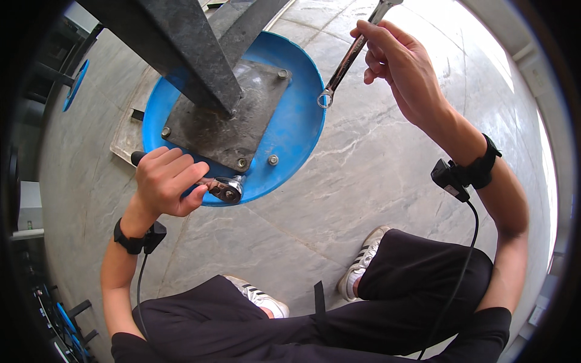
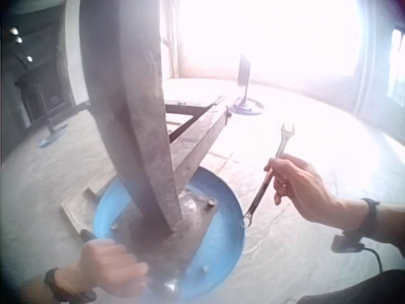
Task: The person uses a wrench and a ratchet to loosen and remove bolts from a blue circular base attached to a metal post, then handles a detached bolt and washer.
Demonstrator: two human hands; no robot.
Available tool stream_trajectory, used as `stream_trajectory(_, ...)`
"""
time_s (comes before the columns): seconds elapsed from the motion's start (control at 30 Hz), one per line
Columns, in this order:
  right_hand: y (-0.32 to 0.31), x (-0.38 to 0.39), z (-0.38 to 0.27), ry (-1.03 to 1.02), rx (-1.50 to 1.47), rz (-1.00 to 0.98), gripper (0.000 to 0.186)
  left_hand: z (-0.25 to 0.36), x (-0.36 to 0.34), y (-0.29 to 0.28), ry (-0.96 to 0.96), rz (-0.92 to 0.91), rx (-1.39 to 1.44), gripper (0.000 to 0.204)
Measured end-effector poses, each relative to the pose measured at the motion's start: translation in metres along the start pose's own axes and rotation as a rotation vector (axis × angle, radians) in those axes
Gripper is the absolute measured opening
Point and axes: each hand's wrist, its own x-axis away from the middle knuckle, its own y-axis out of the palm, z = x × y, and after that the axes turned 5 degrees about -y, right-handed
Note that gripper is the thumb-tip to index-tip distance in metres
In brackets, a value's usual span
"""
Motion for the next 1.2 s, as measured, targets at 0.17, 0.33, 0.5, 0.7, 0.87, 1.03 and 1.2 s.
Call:
stream_trajectory(0.17, -0.003, -0.002, 0.007, 0.039, -0.121, 0.09, 0.021, -0.001, 0.002, 0.003, 0.001, 0.021, 0.054, 0.025)
stream_trajectory(0.33, -0.009, 0.006, 0.021, 0.007, -0.237, -0.094, 0.023, -0.002, 0.0, -0.001, 0.001, 0.006, 0.018, 0.021)
stream_trajectory(0.5, 0.0, 0.019, 0.026, 0.085, -0.152, -0.174, 0.033, -0.005, 0.0, -0.001, -0.008, -0.013, 0.005, 0.022)
stream_trajectory(0.7, -0.01, 0.037, 0.032, 0.214, -0.336, -0.22, 0.055, -0.008, 0.0, 0.004, -0.006, -0.011, 0.025, 0.022)
stream_trajectory(0.87, -0.018, 0.044, 0.04, 0.331, -0.395, -0.116, 0.043, -0.008, -0.001, 0.005, -0.007, -0.004, 0.043, 0.028)
stream_trajectory(1.03, 0.0, 0.043, 0.025, 0.34, -0.431, -0.044, 0.038, -0.006, 0.0, 0.002, -0.009, -0.007, 0.046, 0.028)
stream_trajectory(1.2, -0.01, 0.044, 0.037, 0.383, -0.361, 0.052, 0.036, -0.004, 0.001, 0.002, -0.004, 0.007, 0.011, 0.023)
